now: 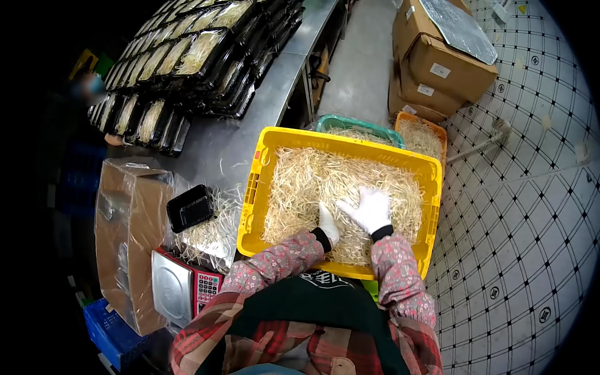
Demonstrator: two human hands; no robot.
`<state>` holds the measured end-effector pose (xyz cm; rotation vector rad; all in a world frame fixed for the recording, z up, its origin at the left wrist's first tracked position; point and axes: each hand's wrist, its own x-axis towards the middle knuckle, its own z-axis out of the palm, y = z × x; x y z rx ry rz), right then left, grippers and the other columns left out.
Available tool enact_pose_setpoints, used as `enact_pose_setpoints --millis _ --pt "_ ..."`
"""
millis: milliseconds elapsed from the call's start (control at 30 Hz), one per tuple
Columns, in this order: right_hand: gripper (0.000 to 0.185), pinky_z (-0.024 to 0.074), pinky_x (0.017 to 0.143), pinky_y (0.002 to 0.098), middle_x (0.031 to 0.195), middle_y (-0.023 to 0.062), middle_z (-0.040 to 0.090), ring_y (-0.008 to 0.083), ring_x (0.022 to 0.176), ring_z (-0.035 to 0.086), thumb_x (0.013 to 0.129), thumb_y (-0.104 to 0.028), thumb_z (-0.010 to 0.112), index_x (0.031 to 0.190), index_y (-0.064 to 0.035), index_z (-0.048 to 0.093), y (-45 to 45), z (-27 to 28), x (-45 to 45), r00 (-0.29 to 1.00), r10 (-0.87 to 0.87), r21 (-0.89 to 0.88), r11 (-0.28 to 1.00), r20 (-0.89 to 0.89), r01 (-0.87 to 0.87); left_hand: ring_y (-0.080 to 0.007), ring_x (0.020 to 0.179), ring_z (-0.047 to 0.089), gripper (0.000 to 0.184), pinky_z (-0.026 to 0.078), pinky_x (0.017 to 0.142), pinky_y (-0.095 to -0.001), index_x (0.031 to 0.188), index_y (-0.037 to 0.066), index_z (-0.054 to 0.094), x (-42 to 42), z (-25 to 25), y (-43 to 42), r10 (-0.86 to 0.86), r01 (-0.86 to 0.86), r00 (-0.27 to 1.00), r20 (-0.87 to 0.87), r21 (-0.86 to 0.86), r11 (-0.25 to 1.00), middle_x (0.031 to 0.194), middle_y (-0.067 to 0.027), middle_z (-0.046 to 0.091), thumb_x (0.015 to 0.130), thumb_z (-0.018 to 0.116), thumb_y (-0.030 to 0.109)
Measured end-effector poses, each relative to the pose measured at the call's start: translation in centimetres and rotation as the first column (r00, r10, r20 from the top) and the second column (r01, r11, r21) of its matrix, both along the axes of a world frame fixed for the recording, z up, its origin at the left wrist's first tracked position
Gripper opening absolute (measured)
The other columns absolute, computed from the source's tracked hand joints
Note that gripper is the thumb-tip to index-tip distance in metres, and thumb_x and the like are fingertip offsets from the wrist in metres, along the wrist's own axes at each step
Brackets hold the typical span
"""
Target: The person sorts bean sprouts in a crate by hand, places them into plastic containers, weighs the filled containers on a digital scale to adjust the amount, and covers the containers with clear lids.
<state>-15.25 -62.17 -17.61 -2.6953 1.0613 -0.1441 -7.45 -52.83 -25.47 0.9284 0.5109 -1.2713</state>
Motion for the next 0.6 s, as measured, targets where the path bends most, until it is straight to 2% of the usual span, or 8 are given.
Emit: enact_pose_setpoints --millis 33,100,167,333,433,500,533,600 --pt "0.079 0.0495 0.079 0.0456 0.087 0.0185 0.066 0.0349 0.086 0.064 0.072 -0.070 0.068 0.109 0.0006 0.064 0.8 1.1 -0.5 0.999 -0.028 0.048 0.998 0.026 0.026 -0.0246 0.130 0.047 0.075 0.037 0.110 -0.0392 0.145 0.012 0.046 -0.5 -1.0 -0.1 0.096 -0.096 0.995 -0.009 -0.077 0.992 0.143 -0.0036 0.052 0.100 0.023 0.067" --pt "0.079 0.0471 0.081 0.0457 0.089 0.0172 0.064 0.0340 0.088 0.061 0.071 -0.064 0.073 0.114 0.0007 0.062 2.4 3.1 -1.5 0.990 -0.069 -0.018 0.997 0.124 0.072 -0.0243 0.129 0.049 0.074 0.039 0.109 -0.0396 0.144 0.012 0.046 -1.3 -3.1 -0.4 0.090 -0.101 0.994 -0.069 -0.178 0.979 0.142 -0.0031 0.053 0.099 0.024 0.067" --pt "0.083 0.0443 0.084 0.0440 0.098 0.0163 0.060 0.0329 0.092 0.057 0.069 -0.055 0.079 0.124 0.0026 0.056 2.9 3.8 -2.5 0.966 -0.047 -0.146 0.986 0.255 0.086 -0.0249 0.125 0.053 0.075 0.041 0.107 -0.0405 0.142 0.012 0.048 -1.3 0.3 -1.3 0.072 -0.105 0.992 -0.104 -0.356 0.928 0.139 -0.0041 0.056 0.098 0.026 0.068" --pt "0.085 0.0343 0.103 0.0494 0.118 0.0197 0.056 0.0357 0.113 0.050 0.073 -0.049 0.077 0.134 0.0039 0.049 4.2 7.4 -2.3 0.963 -0.047 -0.369 0.918 0.264 0.146 -0.0298 0.123 0.055 0.072 0.042 0.107 -0.0454 0.141 0.011 0.050 -2.5 -2.0 -3.4 -0.051 0.006 0.996 -0.078 -0.490 0.872 0.137 -0.0081 0.058 0.099 0.028 0.066" --pt "0.093 0.0225 0.114 0.0532 0.144 0.0247 0.040 0.0405 0.135 0.035 0.077 -0.045 0.075 0.147 0.0019 0.034 5.9 2.6 -2.5 0.971 -0.066 -0.288 0.948 0.230 0.133 -0.0325 0.125 0.053 0.074 0.040 0.108 -0.0483 0.140 0.010 0.050 0.8 -2.4 -4.0 -0.171 0.238 0.970 0.174 -0.523 0.818 0.138 -0.0111 0.057 0.098 0.028 0.066" --pt "0.093 0.0178 0.117 0.0542 0.155 0.0255 0.027 0.0431 0.143 0.025 0.081 -0.042 0.071 0.151 0.0013 0.027 7.7 -2.0 -3.8 0.997 -0.066 -0.086 0.994 0.035 0.069 -0.0353 0.131 0.049 0.079 0.036 0.110 -0.0553 0.146 0.011 0.043 3.8 -2.9 -4.7 -0.097 0.046 0.984 -0.150 -0.311 0.949 0.144 -0.0119 0.052 0.096 0.025 0.070" --pt "0.093 0.0184 0.117 0.0553 0.155 0.0255 0.028 0.0435 0.142 0.027 0.081 -0.042 0.071 0.150 0.0012 0.028 8.7 -3.0 -4.2 1.000 0.006 -0.036 0.999 0.024 -0.006 -0.0360 0.138 0.041 0.084 0.028 0.111 -0.0613 0.152 0.013 0.032 4.9 -3.0 -2.4 -0.110 0.101 0.994 -0.018 -0.274 0.956 0.151 -0.0125 0.044 0.094 0.025 0.073" --pt "0.091 0.0202 0.116 0.0562 0.155 0.0256 0.028 0.0441 0.141 0.028 0.081 -0.042 0.070 0.150 0.0008 0.028 11.6 -3.9 -4.7 0.995 0.103 0.125 0.987 0.021 -0.104 -0.0370 0.145 0.028 0.086 0.022 0.112 -0.0640 0.155 0.011 0.022 6.6 -3.0 1.6 -0.202 0.199 0.979 -0.009 -0.135 0.971 0.160 -0.0141 0.027 0.095 0.029 0.072"
